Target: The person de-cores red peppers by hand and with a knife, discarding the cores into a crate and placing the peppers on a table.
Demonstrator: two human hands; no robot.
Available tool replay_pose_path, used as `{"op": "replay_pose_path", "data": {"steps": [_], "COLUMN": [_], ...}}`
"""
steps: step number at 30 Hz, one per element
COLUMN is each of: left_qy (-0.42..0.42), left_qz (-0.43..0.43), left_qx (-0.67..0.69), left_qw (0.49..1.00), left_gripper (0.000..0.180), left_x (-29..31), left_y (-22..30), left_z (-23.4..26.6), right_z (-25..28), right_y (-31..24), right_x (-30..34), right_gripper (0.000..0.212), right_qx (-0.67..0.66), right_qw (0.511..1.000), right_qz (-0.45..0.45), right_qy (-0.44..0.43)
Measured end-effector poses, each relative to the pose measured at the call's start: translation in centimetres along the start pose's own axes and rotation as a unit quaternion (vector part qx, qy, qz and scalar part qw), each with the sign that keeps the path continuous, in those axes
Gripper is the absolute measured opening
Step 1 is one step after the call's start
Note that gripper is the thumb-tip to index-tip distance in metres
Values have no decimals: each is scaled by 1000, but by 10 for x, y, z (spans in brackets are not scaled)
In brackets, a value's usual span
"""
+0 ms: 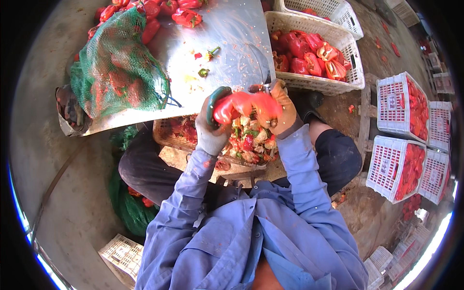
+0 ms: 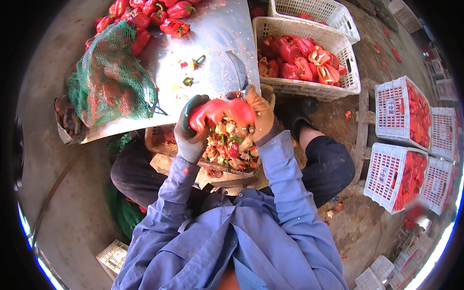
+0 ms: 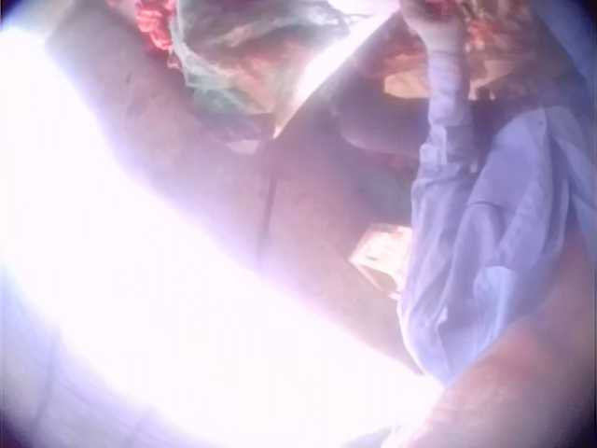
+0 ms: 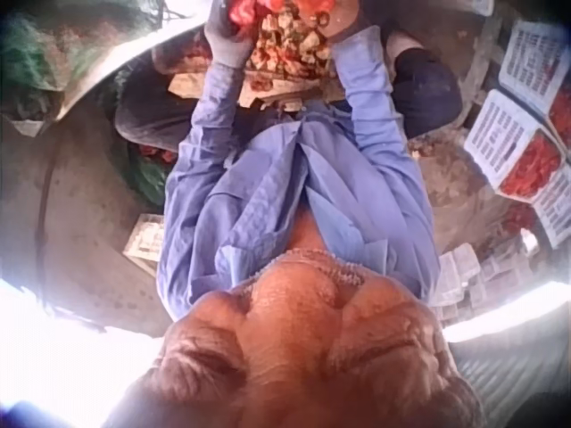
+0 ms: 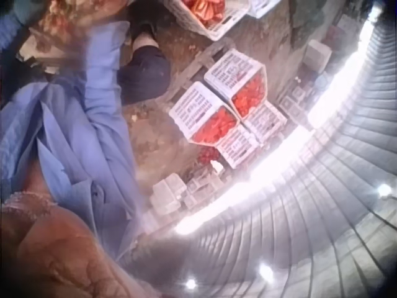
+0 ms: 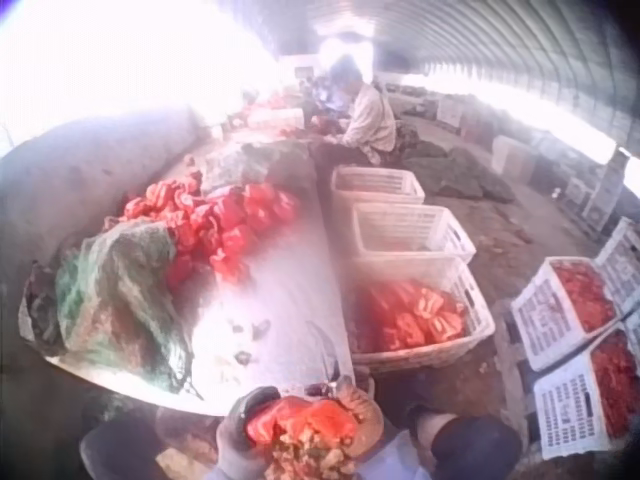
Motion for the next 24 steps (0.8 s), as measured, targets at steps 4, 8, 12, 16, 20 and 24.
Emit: {"op": "replay_pose_path", "data": {"steps": [4,8,12,16,20,24], "left_qy": [-17,0,-28,-99,-168,-70], "left_qz": [-142,-255,-288,-206,-25,50], "left_qx": [-250,-347,-419,-459,-515,-537], "left_qw": [958,903,861,858,840,839], "left_gripper": [64,61,62,80,87,61], "left_x": [-18,-39,-47,-51,-40,-25], "left_y": [32,36,44,36,-9,-29], "left_z": [20,29,38,45,74,108], "right_z": [7,-12,-54,-50,-14,-14], "right_y": [1,-6,-31,-36,-14,-11], "right_x": [-7,-1,6,-7,-58,-54], "right_gripper": [23,33,39,42,31,30], "right_qx": [104,198,187,232,584,485], "right_qw": [987,974,971,961,806,869], "right_qz": [28,65,116,130,77,98], "right_qy": [-116,-85,-97,-81,57,16]}}
Point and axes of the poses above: each hand's wrist, its own x-axis away from the middle knuckle, its own z-axis out of the back of the hand, y = z × x, the point moved 3 cm from there along -x, towards the middle knuckle, and after that the axes turned 10 degrees about -y, right-handed, at the moved point
